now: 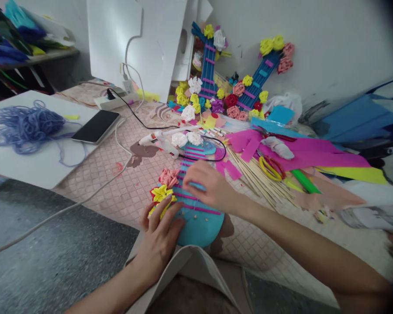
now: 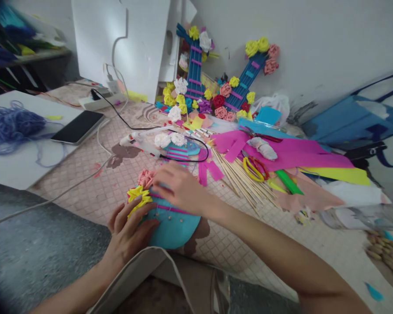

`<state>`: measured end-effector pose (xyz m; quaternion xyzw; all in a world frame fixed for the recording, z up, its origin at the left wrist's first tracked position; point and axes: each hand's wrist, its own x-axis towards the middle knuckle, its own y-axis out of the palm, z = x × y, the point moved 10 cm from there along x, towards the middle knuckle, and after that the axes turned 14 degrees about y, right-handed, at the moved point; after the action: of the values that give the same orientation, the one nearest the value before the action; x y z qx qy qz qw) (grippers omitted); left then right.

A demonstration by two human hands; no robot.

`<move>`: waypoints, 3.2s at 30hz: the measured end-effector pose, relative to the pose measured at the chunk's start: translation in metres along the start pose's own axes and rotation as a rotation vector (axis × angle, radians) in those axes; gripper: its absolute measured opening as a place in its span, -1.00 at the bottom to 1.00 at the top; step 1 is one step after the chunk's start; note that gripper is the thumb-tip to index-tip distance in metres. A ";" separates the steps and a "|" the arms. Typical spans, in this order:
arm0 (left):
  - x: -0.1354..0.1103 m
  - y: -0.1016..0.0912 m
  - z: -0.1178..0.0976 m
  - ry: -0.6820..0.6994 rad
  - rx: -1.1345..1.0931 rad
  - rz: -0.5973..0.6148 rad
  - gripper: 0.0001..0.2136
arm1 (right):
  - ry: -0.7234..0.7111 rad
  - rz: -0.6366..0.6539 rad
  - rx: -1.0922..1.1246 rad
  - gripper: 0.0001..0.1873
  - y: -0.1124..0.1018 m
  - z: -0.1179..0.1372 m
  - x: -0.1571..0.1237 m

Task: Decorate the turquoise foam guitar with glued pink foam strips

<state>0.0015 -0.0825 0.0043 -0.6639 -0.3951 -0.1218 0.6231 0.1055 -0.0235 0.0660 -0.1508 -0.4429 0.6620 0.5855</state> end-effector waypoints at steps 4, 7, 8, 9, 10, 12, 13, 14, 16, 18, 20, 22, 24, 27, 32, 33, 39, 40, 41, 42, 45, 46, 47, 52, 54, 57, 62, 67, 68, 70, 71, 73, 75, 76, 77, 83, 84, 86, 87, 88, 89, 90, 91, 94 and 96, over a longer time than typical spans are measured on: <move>0.002 -0.002 0.000 -0.012 -0.010 -0.002 -0.89 | -0.021 0.341 -0.155 -0.91 0.036 0.008 -0.048; 0.003 -0.002 0.000 -0.011 -0.001 0.000 -0.90 | 0.002 0.381 -0.205 -0.88 0.043 0.000 -0.056; 0.003 -0.002 -0.001 -0.008 0.004 0.003 -0.91 | -0.007 0.392 -0.204 -0.87 0.044 -0.001 -0.055; 0.004 -0.002 -0.001 -0.007 0.006 0.009 -0.92 | -0.017 0.408 -0.195 -0.86 0.044 -0.002 -0.053; 0.004 -0.002 -0.001 -0.008 0.007 0.011 -0.92 | -0.025 0.424 -0.184 -0.86 0.044 -0.003 -0.051; 0.005 -0.002 0.000 -0.016 0.003 0.016 -0.93 | -0.040 0.451 -0.180 -0.85 0.042 -0.004 -0.047; 0.004 -0.002 0.000 -0.021 -0.001 0.017 -0.93 | -0.046 0.457 -0.193 -0.84 0.042 -0.005 -0.046; 0.004 -0.001 0.000 -0.024 -0.004 0.018 -0.93 | -0.054 0.457 -0.214 -0.84 0.041 -0.006 -0.044; 0.004 -0.002 0.001 -0.029 -0.013 0.012 -0.93 | -0.085 0.462 -0.265 -0.82 0.043 -0.006 -0.044; 0.003 -0.001 0.002 -0.036 -0.020 0.007 -0.92 | -0.109 0.466 -0.296 -0.82 0.046 -0.007 -0.045; 0.003 -0.001 0.003 -0.046 -0.023 0.007 -0.91 | -0.119 0.467 -0.300 -0.82 0.048 -0.008 -0.046; 0.003 0.000 0.003 -0.050 -0.022 0.013 -0.90 | -0.112 0.471 -0.286 -0.82 0.049 -0.009 -0.046; 0.004 -0.001 0.002 -0.047 -0.021 0.019 -0.90 | -0.095 0.474 -0.270 -0.82 0.047 -0.010 -0.045; 0.004 -0.003 0.000 -0.038 -0.015 0.014 -0.86 | -0.074 0.460 -0.255 -0.81 0.044 -0.011 -0.043; -0.002 -0.004 -0.007 0.026 0.014 0.037 -0.70 | -0.056 0.441 -0.242 -0.82 0.042 -0.014 -0.038; -0.003 -0.003 -0.008 0.035 0.022 0.054 -0.68 | -0.048 0.444 -0.244 -0.83 0.042 -0.016 -0.037; -0.009 0.001 -0.007 0.010 0.058 0.119 -0.73 | -0.017 0.460 -0.215 -0.84 0.045 -0.019 -0.032; -0.010 0.001 -0.006 0.004 0.063 0.119 -0.74 | -0.011 0.460 -0.212 -0.84 0.046 -0.020 -0.031; -0.011 0.001 -0.006 -0.003 0.069 0.124 -0.74 | -0.006 0.457 -0.207 -0.84 0.046 -0.020 -0.030; -0.011 0.001 -0.006 -0.007 0.074 0.132 -0.74 | -0.001 0.454 -0.197 -0.84 0.046 -0.021 -0.029; -0.012 0.003 -0.006 -0.014 0.076 0.159 -0.72 | 0.009 0.443 -0.155 -0.85 0.047 -0.023 -0.027; -0.012 0.002 -0.006 -0.015 0.075 0.154 -0.71 | 0.011 0.439 -0.141 -0.85 0.047 -0.024 -0.026; -0.012 0.002 -0.007 -0.012 0.072 0.150 -0.71 | 0.013 0.433 -0.127 -0.85 0.047 -0.025 -0.025; -0.013 0.002 -0.007 0.002 0.058 0.141 -0.71 | 0.021 0.417 -0.067 -0.87 0.046 -0.027 -0.020; -0.013 0.002 -0.006 0.004 0.041 0.129 -0.70 | 0.026 0.416 -0.059 -0.88 0.047 -0.028 -0.018; -0.015 0.004 -0.005 0.004 0.008 0.149 -0.69 | 0.032 0.418 -0.055 -0.89 0.048 -0.029 -0.017; -0.020 -0.003 -0.002 -0.040 -0.041 0.110 -0.82 | 0.030 0.422 -0.043 -0.89 0.050 -0.029 -0.017; -0.022 -0.003 -0.002 -0.072 -0.067 0.116 -0.92 | 0.042 0.420 -0.043 -0.91 0.051 -0.032 -0.016; -0.022 -0.003 -0.002 -0.068 -0.073 0.116 -0.90 | 0.042 0.421 -0.042 -0.91 0.052 -0.032 -0.016; -0.021 -0.005 -0.002 -0.051 -0.080 0.100 -0.88 | 0.039 0.419 -0.036 -0.91 0.052 -0.033 -0.016; -0.020 -0.005 -0.003 -0.039 -0.078 0.104 -0.88 | 0.037 0.418 -0.033 -0.91 0.052 -0.033 -0.016; -0.019 -0.003 -0.003 -0.023 -0.065 0.152 -0.91 | 0.036 0.414 -0.026 -0.90 0.052 -0.033 -0.015; -0.018 -0.002 -0.003 -0.018 -0.060 0.191 -0.94 | 0.038 0.414 -0.022 -0.90 0.052 -0.034 -0.015; -0.018 0.000 -0.004 -0.013 -0.064 0.220 -0.94 | 0.039 0.415 -0.020 -0.91 0.052 -0.034 -0.015; -0.017 0.001 -0.004 -0.015 -0.070 0.231 -0.94 | 0.040 0.416 -0.019 -0.91 0.052 -0.034 -0.015; -0.019 0.005 0.001 -0.088 -0.128 0.206 -0.93 | 0.038 0.419 -0.028 -0.91 0.053 -0.035 -0.015; -0.020 0.006 0.002 -0.091 -0.136 0.214 -0.92 | 0.032 0.416 -0.033 -0.90 0.053 -0.035 -0.014; -0.018 0.003 0.002 -0.091 -0.144 0.180 -0.91 | 0.015 0.411 -0.050 -0.89 0.052 -0.034 -0.014; -0.017 0.000 0.002 -0.079 -0.142 0.162 -0.92 | 0.002 0.411 -0.061 -0.88 0.052 -0.033 -0.013; -0.014 -0.006 0.001 -0.059 -0.137 0.126 -0.93 | -0.011 0.413 -0.073 -0.88 0.052 -0.032 -0.013; -0.012 -0.010 0.001 -0.039 -0.128 0.103 -0.94 | -0.025 0.414 -0.083 -0.87 0.052 -0.031 -0.012; -0.010 -0.015 0.002 -0.030 -0.116 0.091 -0.95 | -0.038 0.417 -0.092 -0.86 0.051 -0.029 -0.012; -0.007 -0.018 0.005 -0.030 -0.104 0.085 -0.93 | -0.049 0.419 -0.097 -0.85 0.050 -0.028 -0.012; 0.001 -0.028 0.015 -0.029 -0.077 0.067 -0.88 | -0.051 0.424 -0.097 -0.86 0.047 -0.026 -0.010; 0.008 -0.031 0.021 -0.007 -0.073 0.065 -0.86 | -0.037 0.431 -0.103 -0.89 0.046 -0.027 -0.010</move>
<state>-0.0216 -0.0631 0.0281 -0.6992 -0.3706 -0.1137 0.6007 0.0978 -0.0176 0.0127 -0.2596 -0.4443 0.7511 0.4137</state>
